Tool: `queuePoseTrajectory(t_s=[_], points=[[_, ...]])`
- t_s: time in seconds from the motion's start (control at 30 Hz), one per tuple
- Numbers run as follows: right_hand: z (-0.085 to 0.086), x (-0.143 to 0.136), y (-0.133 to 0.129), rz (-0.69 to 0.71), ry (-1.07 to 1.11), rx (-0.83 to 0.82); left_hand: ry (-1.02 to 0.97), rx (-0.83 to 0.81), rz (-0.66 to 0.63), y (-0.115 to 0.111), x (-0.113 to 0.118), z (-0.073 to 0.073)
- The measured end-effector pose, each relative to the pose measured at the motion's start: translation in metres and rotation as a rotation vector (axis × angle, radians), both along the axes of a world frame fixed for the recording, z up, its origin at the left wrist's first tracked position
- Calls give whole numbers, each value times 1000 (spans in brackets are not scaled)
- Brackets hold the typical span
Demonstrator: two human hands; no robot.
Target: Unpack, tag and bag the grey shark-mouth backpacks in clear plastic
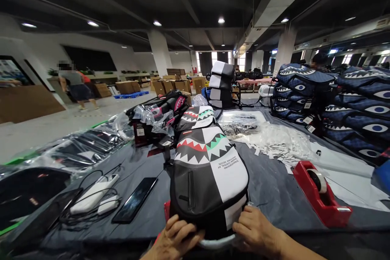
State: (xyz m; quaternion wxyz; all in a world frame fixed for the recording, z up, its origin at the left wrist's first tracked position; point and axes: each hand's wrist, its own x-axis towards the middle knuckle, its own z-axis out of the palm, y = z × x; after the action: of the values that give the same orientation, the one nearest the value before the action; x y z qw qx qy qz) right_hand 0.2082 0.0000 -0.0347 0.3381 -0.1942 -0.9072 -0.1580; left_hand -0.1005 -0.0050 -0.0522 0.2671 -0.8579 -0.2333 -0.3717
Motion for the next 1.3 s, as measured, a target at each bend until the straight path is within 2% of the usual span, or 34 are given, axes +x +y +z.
queuePoseTrajectory(t_s=[0.1,0.17,0.27,0.33,0.4,0.47,0.57,0.63,0.7,0.8,0.9,1.0,1.07,1.17,1.23,1.3], points=[[8,2,5,-1,-13,56,26,-50,26,10,-1,8],[15,3,9,10,-38,78,117,-102,45,10,0,15],[19,5,15,33,-48,99,193,-191,70,-1,6,26],[18,5,15,39,-4,84,124,-308,80,-18,19,38],[17,6,14,32,66,59,10,-501,62,-33,43,55],[15,7,12,33,117,47,-65,-761,45,-40,73,72],[14,8,11,48,125,50,-19,-1176,36,-22,115,89],[14,8,11,49,122,54,45,-1373,-4,-2,134,93],[14,8,9,29,135,42,83,-1471,-59,13,144,92],[17,12,-7,-43,174,-50,43,-1654,-110,12,142,89],[21,22,-34,-158,294,-259,-92,-1747,-90,-3,130,89],[19,30,-58,-291,518,-609,-138,-1580,-53,-14,123,88],[15,29,-63,-338,663,-864,-149,-1484,-41,-18,124,83],[11,20,-51,-278,855,-1234,-104,-1396,-27,-21,127,66],[15,13,-33,-257,961,-1461,-62,-1325,-2,-19,127,46],[23,10,-12,-318,1038,-1661,-99,-1214,-46,-14,126,24]])
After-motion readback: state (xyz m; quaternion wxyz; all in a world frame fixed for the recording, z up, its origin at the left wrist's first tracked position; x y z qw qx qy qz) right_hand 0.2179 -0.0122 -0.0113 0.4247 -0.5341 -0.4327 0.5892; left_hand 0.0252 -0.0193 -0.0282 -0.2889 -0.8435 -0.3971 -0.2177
